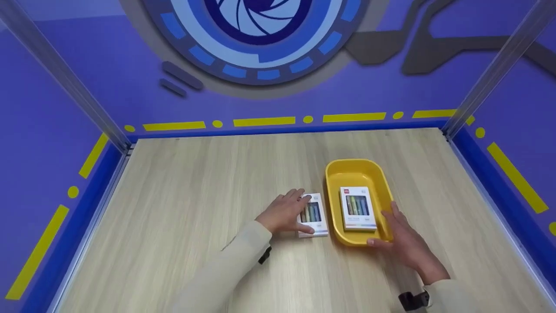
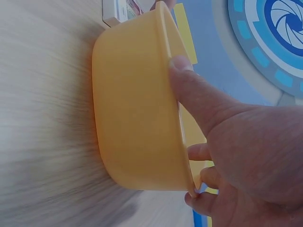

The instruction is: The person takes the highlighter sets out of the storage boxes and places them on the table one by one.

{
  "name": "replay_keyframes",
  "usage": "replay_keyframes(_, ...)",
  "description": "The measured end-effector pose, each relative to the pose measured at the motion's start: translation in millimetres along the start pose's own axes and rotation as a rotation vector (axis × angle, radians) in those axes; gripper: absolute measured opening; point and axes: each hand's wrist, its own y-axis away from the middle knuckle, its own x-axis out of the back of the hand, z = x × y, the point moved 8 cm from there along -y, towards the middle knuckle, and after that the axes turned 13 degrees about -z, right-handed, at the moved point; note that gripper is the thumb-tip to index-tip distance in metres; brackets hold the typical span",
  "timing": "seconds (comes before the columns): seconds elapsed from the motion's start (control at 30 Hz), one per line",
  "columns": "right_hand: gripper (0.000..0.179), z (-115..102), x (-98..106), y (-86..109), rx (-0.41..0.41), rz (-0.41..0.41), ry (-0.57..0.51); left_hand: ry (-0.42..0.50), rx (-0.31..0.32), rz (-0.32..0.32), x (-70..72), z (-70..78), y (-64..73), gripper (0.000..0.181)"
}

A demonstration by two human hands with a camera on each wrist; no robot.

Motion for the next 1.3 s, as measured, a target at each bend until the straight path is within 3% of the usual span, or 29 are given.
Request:
replay_keyframes(0.67, 0.106, -3.1, -1.3, -5.4, -0.020, -0.009, -0.030, 0.064, -0.014, 0.060, 18.3, 1.8, 2.3, 0.084)
replay_keyframes(1.3, 0.107, 0.3, -2.5, -3.5, -0.038, -0.035, -0.041, 0.058, -0.018, 0.082, 21.4, 3.3, 3.3, 0.074)
